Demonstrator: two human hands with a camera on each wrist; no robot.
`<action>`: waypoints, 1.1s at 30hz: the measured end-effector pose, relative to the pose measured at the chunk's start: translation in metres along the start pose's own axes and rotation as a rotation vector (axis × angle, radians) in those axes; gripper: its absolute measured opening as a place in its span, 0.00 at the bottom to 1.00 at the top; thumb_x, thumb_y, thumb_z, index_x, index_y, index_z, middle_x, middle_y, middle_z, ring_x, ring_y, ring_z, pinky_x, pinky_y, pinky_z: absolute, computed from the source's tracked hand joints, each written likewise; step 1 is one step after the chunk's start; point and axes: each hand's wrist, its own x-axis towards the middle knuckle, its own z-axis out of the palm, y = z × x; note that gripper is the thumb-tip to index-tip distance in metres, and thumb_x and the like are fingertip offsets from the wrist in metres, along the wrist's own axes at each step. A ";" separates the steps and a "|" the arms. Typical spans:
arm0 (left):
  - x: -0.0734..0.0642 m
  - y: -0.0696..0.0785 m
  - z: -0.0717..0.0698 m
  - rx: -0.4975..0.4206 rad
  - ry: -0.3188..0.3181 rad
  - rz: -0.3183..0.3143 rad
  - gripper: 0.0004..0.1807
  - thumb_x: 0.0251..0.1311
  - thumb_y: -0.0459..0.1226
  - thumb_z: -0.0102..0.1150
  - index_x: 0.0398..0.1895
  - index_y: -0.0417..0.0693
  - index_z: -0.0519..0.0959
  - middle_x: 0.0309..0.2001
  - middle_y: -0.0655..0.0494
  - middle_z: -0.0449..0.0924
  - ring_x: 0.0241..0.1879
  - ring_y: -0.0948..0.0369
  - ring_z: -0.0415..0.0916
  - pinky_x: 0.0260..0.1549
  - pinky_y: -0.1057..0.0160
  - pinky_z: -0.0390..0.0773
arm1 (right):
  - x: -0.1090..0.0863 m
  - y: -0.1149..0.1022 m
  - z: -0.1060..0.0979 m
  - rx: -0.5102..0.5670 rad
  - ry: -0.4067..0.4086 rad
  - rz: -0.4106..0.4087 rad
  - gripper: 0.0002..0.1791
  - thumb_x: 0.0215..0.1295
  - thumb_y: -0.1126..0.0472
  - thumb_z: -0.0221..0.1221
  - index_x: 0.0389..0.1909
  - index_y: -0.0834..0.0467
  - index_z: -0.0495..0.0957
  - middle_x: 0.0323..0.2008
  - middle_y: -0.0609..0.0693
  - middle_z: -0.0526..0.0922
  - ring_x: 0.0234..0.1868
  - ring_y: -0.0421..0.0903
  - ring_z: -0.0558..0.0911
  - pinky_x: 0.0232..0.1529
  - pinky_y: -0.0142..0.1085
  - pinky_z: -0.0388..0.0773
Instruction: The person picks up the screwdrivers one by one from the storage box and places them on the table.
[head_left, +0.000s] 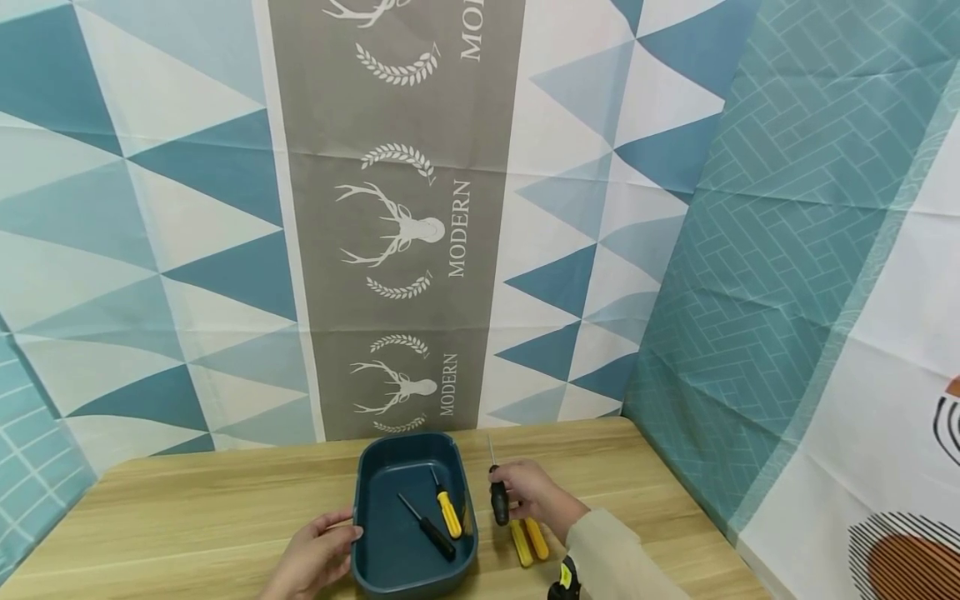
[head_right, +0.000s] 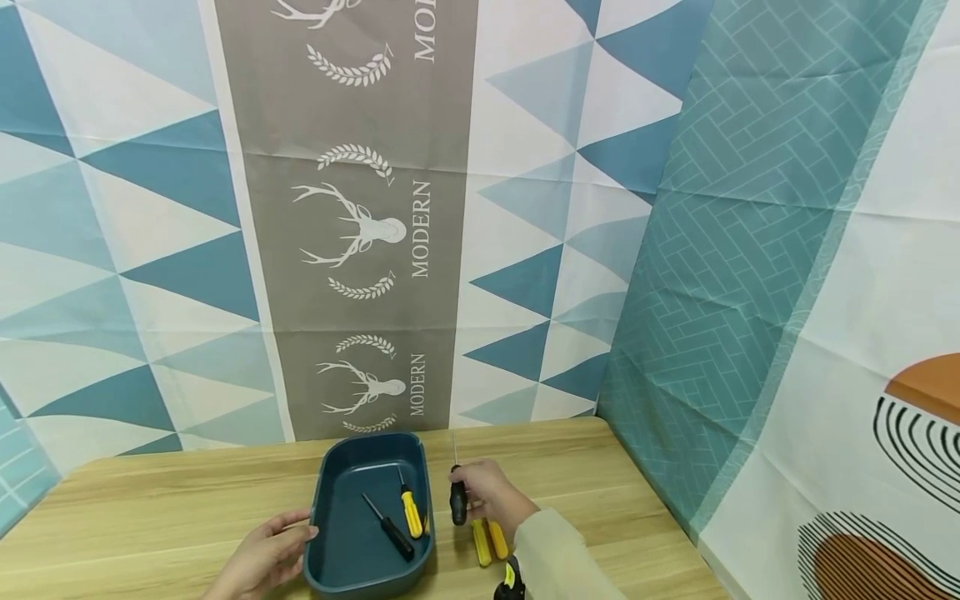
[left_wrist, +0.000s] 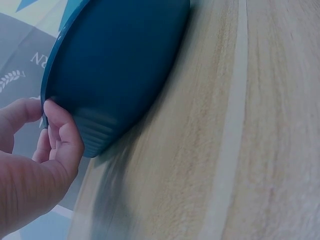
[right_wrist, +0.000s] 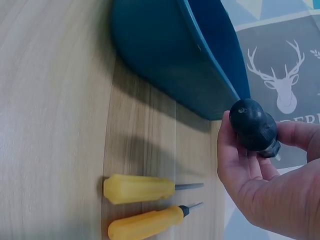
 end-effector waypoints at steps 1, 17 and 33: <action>0.000 0.000 0.000 0.000 0.001 0.000 0.32 0.58 0.36 0.58 0.62 0.31 0.59 0.35 0.56 0.80 0.31 0.61 0.77 0.29 0.64 0.76 | 0.000 0.000 -0.001 0.000 0.000 0.001 0.25 0.60 0.62 0.55 0.56 0.72 0.65 0.40 0.60 0.75 0.37 0.50 0.77 0.32 0.43 0.79; 0.000 0.001 0.001 0.008 0.008 0.006 0.30 0.59 0.35 0.57 0.62 0.30 0.60 0.30 0.57 0.76 0.28 0.64 0.73 0.29 0.66 0.76 | -0.003 0.008 -0.015 -0.008 0.039 0.017 0.24 0.60 0.63 0.54 0.54 0.74 0.66 0.40 0.61 0.74 0.37 0.51 0.75 0.33 0.43 0.80; 0.000 0.003 0.002 0.009 0.015 -0.003 0.31 0.59 0.35 0.58 0.62 0.31 0.60 0.30 0.56 0.77 0.28 0.63 0.74 0.29 0.65 0.76 | -0.002 0.017 -0.032 -0.029 0.069 0.019 0.21 0.60 0.62 0.55 0.51 0.71 0.71 0.34 0.56 0.74 0.33 0.48 0.76 0.30 0.41 0.80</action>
